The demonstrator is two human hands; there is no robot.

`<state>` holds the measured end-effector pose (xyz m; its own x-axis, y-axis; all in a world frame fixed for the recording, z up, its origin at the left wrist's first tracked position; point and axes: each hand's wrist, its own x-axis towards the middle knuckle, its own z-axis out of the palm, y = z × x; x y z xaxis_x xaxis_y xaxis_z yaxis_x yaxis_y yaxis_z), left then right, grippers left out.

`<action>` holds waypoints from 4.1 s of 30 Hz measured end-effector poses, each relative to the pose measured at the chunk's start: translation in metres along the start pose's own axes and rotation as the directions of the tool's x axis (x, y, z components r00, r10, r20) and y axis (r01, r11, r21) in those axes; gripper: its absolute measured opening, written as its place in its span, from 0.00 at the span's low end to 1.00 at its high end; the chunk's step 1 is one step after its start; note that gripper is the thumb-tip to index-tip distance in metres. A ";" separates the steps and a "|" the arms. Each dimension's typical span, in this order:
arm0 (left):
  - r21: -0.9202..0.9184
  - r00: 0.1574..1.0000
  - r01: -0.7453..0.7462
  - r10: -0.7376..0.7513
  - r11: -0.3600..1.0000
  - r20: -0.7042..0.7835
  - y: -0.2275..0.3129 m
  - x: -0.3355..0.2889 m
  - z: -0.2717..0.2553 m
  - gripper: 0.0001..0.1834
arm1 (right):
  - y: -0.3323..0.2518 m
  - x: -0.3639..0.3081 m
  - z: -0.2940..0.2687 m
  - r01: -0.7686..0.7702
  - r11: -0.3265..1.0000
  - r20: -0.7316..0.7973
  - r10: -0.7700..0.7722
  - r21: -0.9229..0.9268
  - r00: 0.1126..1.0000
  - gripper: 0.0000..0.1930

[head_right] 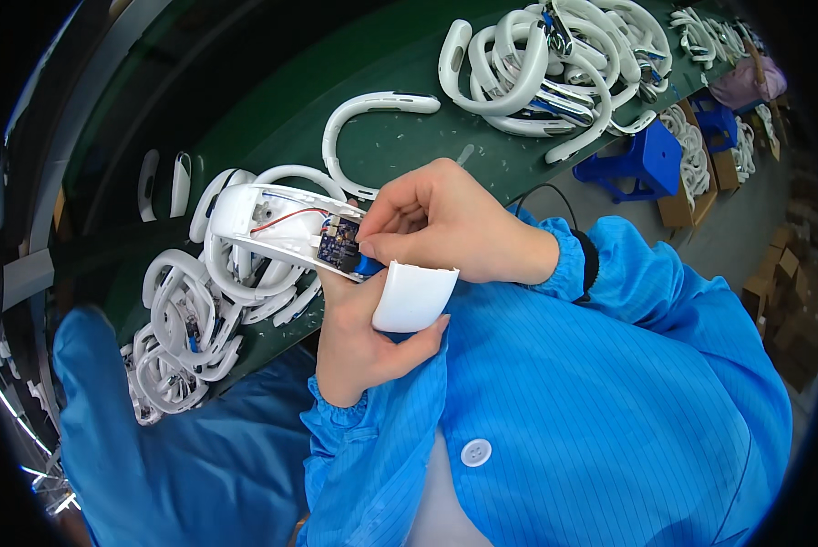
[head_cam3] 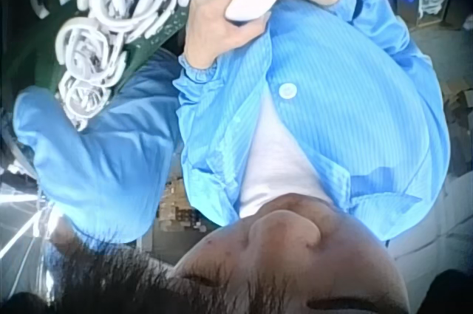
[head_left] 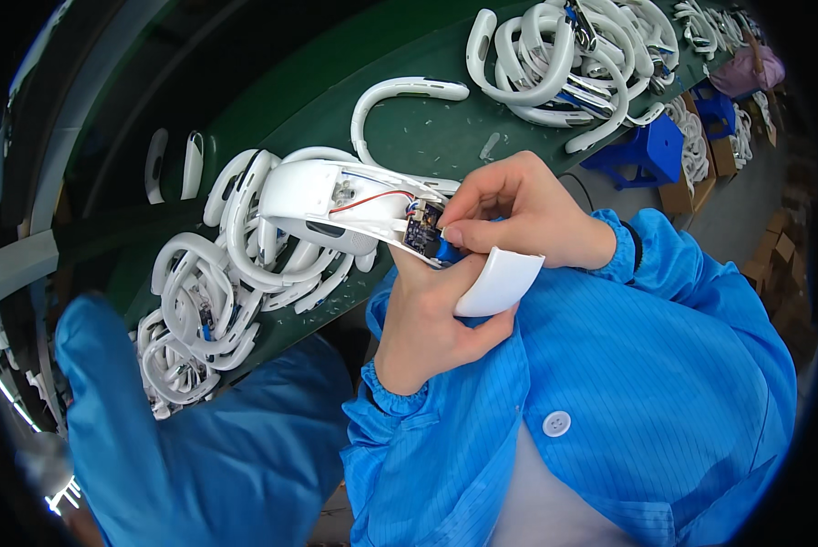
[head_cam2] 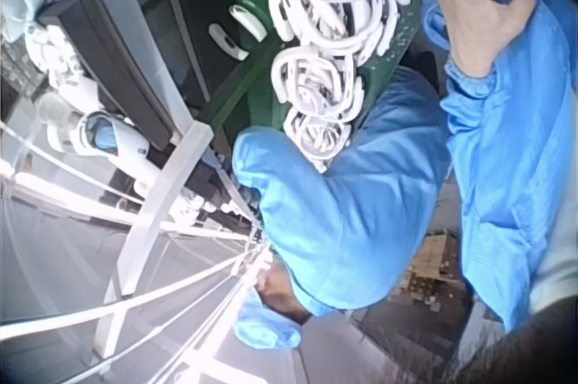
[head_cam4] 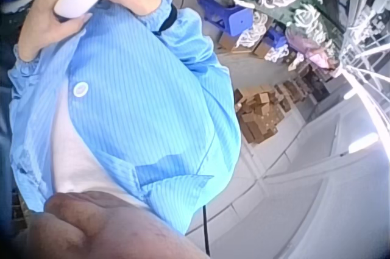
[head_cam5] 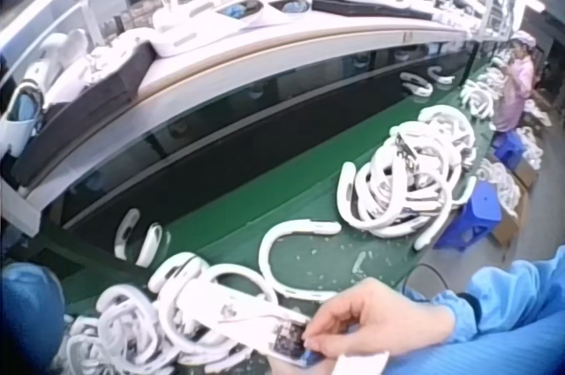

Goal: Manually assembling electronic components into the plastic housing of portable neck devices.

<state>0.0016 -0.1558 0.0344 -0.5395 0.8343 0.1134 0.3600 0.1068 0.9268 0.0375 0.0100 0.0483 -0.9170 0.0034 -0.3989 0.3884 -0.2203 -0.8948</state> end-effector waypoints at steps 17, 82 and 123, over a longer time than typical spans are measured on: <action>0.010 0.999 0.027 -0.028 1.000 0.030 0.000 0.000 -0.003 0.22 | 0.008 0.002 -0.004 0.047 0.999 0.025 -0.047 -0.003 0.999 0.06; -0.479 0.981 0.139 -0.185 0.867 -0.051 -0.043 -0.007 0.002 0.24 | 0.197 0.052 -0.185 -0.084 0.914 -0.493 -0.136 -0.398 0.860 0.05; -0.508 0.666 0.113 -0.444 0.854 -0.599 -0.054 -0.027 0.013 0.34 | 0.085 0.056 -0.033 -0.371 0.456 0.456 -0.087 0.809 0.886 0.29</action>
<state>0.0061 -0.1769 -0.0230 -0.9753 0.1841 -0.1219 -0.1401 -0.0893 0.9861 0.0221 0.0236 -0.0567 -0.8875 -0.4223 -0.1843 0.4441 -0.8906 -0.0978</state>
